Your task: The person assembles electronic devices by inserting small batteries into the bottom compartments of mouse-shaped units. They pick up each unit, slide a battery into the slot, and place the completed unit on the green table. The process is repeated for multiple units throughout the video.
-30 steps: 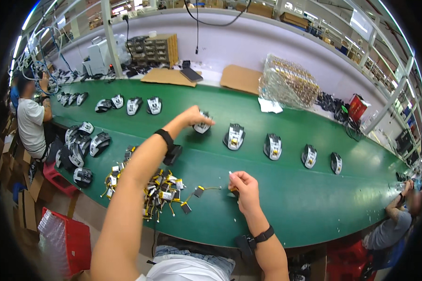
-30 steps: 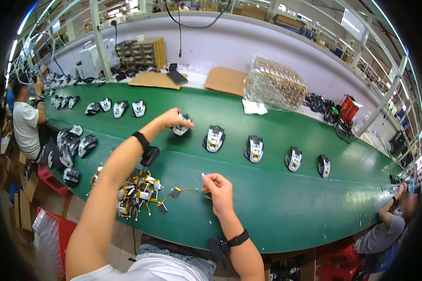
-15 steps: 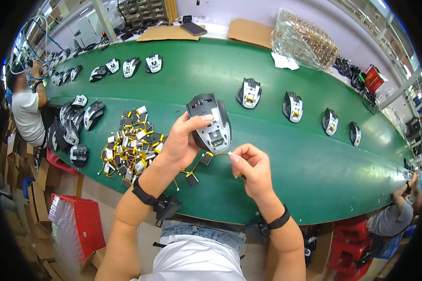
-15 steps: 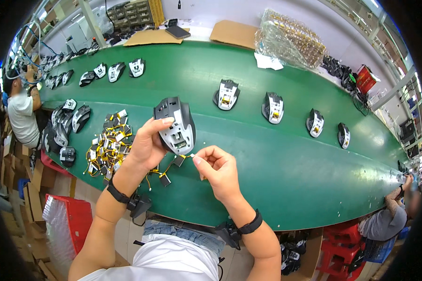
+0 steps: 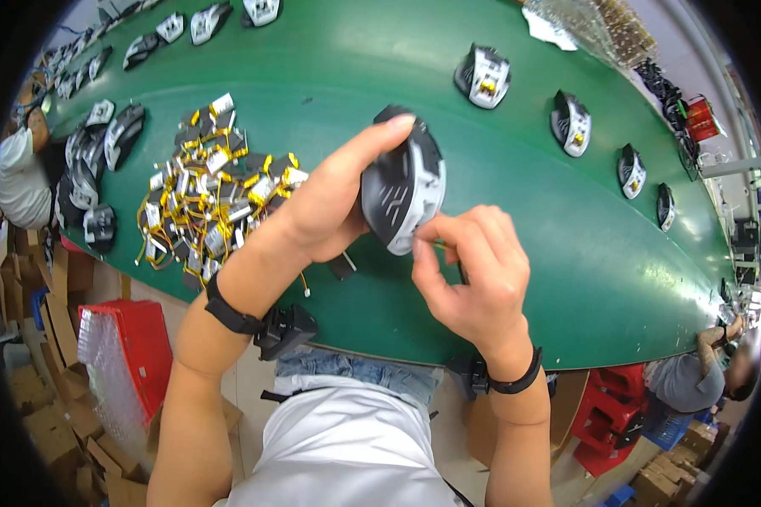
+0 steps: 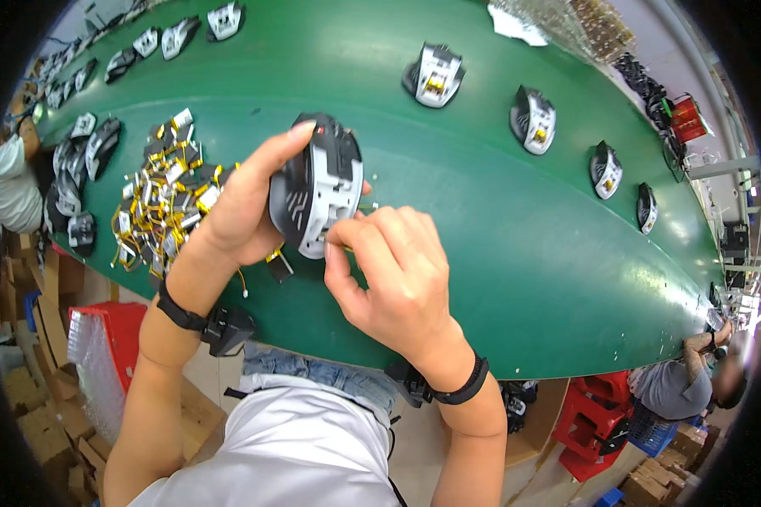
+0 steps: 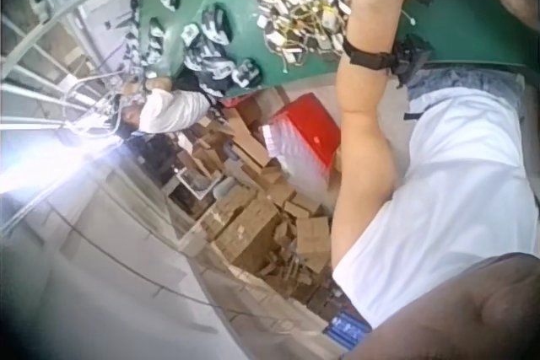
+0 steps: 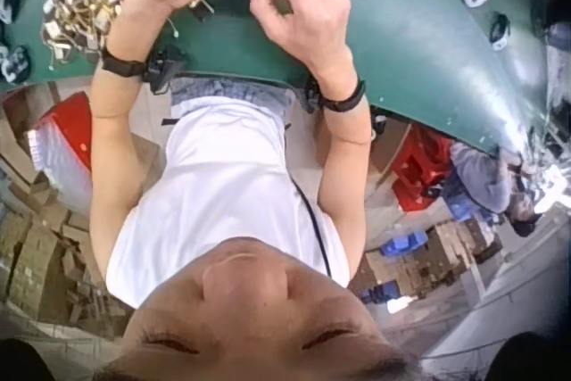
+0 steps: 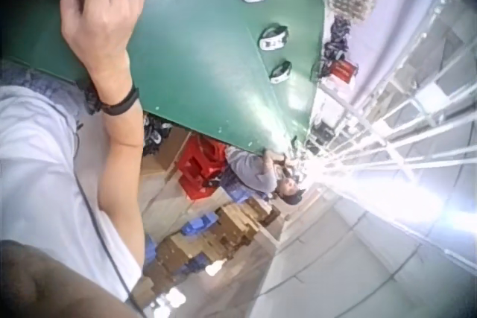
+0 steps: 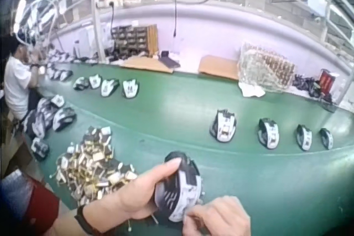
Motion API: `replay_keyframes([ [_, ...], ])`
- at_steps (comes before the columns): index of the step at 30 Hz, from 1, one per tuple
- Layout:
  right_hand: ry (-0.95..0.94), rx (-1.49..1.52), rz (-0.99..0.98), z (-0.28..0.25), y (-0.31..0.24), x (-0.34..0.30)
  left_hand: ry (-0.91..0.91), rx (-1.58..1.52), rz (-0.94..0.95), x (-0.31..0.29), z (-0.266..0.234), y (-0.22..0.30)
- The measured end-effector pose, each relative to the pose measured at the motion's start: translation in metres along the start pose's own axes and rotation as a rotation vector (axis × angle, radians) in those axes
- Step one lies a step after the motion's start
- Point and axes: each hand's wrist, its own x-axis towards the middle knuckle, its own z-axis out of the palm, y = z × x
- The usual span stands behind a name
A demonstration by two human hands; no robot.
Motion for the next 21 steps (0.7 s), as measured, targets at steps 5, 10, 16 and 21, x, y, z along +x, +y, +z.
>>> replay_keyframes([
  [5, -0.013, -0.063, -0.017, 0.006, 0.003, -0.003, 0.055, -0.030, -0.037, 0.001, -0.003, -0.003],
  [10, -0.035, -0.071, -0.027, 0.005, 0.005, -0.001, 0.073, -0.024, -0.033, 0.003, 0.001, -0.005],
  [16, -0.048, -0.058, -0.042, 0.008, 0.005, -0.003, 0.135, -0.028, 0.058, 0.004, 0.002, -0.015],
  [21, -0.042, 0.057, 0.076, 0.008, 0.005, -0.006, 0.140, -0.077, 0.049, 0.003, 0.002, -0.015],
])
